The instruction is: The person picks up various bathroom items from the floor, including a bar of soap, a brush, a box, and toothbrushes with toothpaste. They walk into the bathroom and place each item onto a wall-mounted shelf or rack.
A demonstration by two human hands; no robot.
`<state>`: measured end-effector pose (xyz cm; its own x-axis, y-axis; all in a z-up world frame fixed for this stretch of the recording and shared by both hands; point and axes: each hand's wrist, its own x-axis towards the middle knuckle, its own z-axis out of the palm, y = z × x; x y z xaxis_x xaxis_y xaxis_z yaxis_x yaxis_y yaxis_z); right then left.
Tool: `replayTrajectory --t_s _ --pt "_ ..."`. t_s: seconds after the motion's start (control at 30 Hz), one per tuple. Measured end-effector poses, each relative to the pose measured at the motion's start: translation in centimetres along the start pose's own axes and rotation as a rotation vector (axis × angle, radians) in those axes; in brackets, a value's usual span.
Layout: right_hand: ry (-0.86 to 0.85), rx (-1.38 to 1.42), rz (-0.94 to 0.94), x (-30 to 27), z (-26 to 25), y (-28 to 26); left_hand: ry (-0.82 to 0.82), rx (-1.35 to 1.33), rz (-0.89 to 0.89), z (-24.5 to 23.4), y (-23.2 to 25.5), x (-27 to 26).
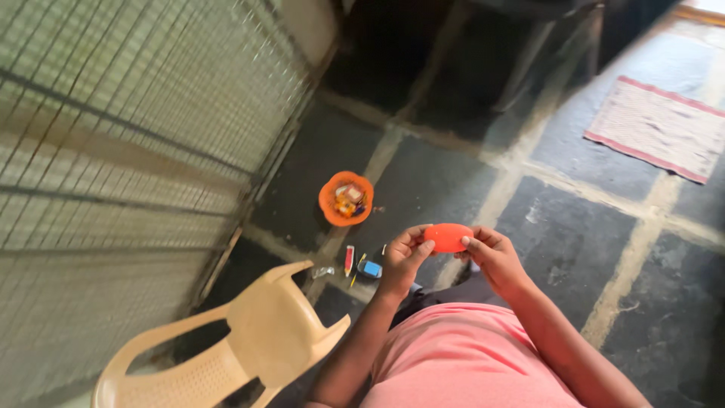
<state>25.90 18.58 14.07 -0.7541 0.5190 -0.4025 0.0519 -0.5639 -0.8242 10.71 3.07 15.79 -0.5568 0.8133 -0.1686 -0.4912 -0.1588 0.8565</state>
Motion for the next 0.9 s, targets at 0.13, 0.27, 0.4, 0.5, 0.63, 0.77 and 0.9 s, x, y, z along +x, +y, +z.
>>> replayTrajectory --t_s 0.13,0.27,0.4,0.5,0.63,0.77,0.9 --pt "0.058 0.114 -0.056 -2.0 -4.2 -0.5 -0.089 0.043 -0.044 3.9 -1.9 1.2" --pt "0.171 0.157 -0.066 -5.4 -9.9 -1.2 -0.136 0.095 -0.082 9.4 -5.8 1.8" --pt "0.268 0.182 -0.105 -8.7 -17.6 -2.8 -0.228 0.098 -0.161 16.5 -10.0 3.9" --pt "0.326 0.287 -0.103 -11.8 -24.0 -4.7 -0.28 0.163 -0.204 23.2 -13.1 4.8" --pt "0.394 0.22 -0.156 -15.9 -30.7 -7.6 -0.383 0.177 -0.267 30.7 -16.5 5.8" --pt "0.475 0.197 -0.209 -18.9 -35.8 -10.1 -0.464 0.179 -0.32 36.6 -18.8 6.7" --pt "0.532 0.245 -0.248 -19.6 -39.7 -10.7 -0.586 0.123 -0.337 40.4 -20.2 8.1"
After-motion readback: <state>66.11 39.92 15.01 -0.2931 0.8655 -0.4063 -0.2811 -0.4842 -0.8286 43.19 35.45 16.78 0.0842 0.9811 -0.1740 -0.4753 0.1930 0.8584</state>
